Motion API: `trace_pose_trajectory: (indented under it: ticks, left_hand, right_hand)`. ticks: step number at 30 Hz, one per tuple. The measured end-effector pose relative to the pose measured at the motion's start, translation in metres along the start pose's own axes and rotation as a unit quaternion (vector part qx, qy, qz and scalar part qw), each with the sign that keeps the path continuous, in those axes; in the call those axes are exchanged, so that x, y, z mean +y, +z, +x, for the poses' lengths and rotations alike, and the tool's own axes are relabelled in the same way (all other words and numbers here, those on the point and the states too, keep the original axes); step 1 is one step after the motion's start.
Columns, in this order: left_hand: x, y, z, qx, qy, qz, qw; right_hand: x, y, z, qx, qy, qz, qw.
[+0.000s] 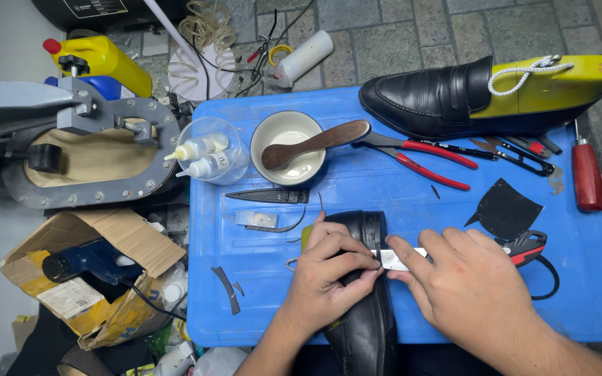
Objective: The person uses a utility knife to trim and shape the heel area of a black leather shoe mounted on a yellow shoe tree. They repeatedly scrape the heel edge, rotate the shoe to access different sides, and inspect the sole and heel during the process.
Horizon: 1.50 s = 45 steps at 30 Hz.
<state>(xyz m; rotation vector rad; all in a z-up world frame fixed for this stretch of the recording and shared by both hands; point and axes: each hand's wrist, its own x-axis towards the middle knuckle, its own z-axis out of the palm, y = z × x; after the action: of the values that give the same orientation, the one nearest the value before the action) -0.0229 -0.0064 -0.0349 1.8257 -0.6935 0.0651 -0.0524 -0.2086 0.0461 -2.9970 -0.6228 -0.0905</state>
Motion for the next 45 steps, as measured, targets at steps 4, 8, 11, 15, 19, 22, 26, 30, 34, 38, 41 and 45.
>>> trace_pose_trajectory:
  ticks: [4,8,11,15,19,22,26,30,34,38,41,45]
  left_hand:
    - [0.000,0.000,0.001,0.016,-0.012,-0.001,1.000]
    - [0.001,0.000,0.000,0.017,-0.008,0.001,1.000]
    - [0.001,0.000,0.002,0.017,-0.006,-0.006,1.000]
    - [-0.001,0.001,0.000,0.012,-0.001,-0.009,1.000]
    - [-0.002,0.001,-0.001,0.002,0.008,-0.007,1.000]
    - [-0.002,0.002,0.000,0.006,0.006,-0.012,1.000]
    - [-0.003,0.001,-0.001,-0.005,0.014,-0.004,1.000]
    - [-0.002,0.000,-0.001,-0.010,0.020,-0.003,1.000]
    - [-0.002,0.000,0.000,-0.008,0.026,0.007,1.000]
    - [-0.002,0.001,-0.001,-0.006,0.029,0.003,1.000]
    - [-0.001,0.000,-0.001,-0.007,0.026,0.002,1.000]
    - [-0.002,0.001,-0.001,-0.005,0.028,-0.002,1.000]
  right_hand:
    - [0.001,0.006,-0.009,-0.006,0.015,-0.004,1.000]
    - [0.002,0.013,-0.019,0.008,0.012,-0.027,1.000]
    - [0.002,0.012,-0.020,-0.005,0.018,-0.039,0.999]
    - [0.000,0.008,-0.018,0.012,0.015,-0.031,0.999]
    - [-0.005,0.004,-0.009,0.006,0.030,-0.001,1.000]
    - [-0.006,0.001,-0.004,0.008,0.033,0.009,0.999]
    - [-0.005,0.000,-0.002,0.004,0.021,0.013,1.000]
    - [-0.005,0.000,-0.002,0.001,0.025,0.021,0.999]
    - [-0.006,0.002,-0.002,0.014,0.042,0.025,0.999]
    - [-0.012,0.005,-0.004,0.029,0.068,0.027,0.997]
    - [-0.016,0.007,-0.007,0.045,0.082,0.019,0.995]
    - [-0.022,0.011,-0.011,0.061,0.096,0.014,0.993]
